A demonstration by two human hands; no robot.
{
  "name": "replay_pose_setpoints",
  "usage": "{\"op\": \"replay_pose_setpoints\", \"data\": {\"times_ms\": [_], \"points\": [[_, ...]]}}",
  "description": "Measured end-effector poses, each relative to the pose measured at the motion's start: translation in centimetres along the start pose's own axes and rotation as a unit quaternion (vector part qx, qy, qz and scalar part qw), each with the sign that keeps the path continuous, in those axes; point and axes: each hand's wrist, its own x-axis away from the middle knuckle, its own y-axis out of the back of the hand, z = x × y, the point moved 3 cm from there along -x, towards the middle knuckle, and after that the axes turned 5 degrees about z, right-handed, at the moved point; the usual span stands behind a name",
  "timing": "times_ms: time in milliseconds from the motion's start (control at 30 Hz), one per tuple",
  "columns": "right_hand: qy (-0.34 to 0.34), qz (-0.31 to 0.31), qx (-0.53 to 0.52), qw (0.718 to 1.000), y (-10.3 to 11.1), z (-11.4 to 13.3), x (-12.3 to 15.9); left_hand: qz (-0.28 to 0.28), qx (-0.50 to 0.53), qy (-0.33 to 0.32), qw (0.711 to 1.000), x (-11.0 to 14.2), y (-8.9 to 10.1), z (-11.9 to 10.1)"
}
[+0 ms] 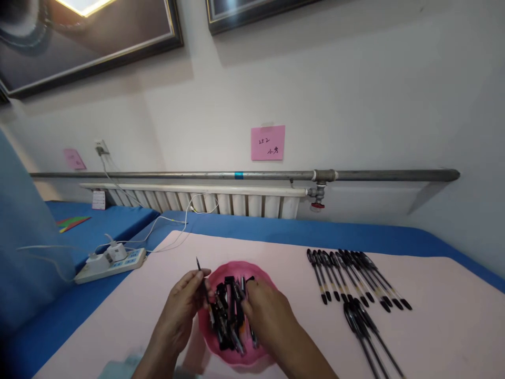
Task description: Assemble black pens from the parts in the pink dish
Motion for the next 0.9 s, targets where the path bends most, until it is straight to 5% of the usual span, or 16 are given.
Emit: {"op": "replay_pose_setpoints", "data": {"times_ms": [200,500,900], "points": [[-0.024,0.068,0.024,0.997,-1.3,-0.3,-0.1,0.016,0.004,0.026,1.0,0.0,-0.2,0.2],[0.077,0.035,-0.14,0.986,-0.1,0.6,-0.1,-0.086,0.147,-0.035,0.985,0.0,1.6,-1.6],[0.119,0.04,-0.185,0.975,-0.8,0.7,-0.3,-0.105,0.192,-0.059,0.974,-0.4,2.4,-1.8]]}}
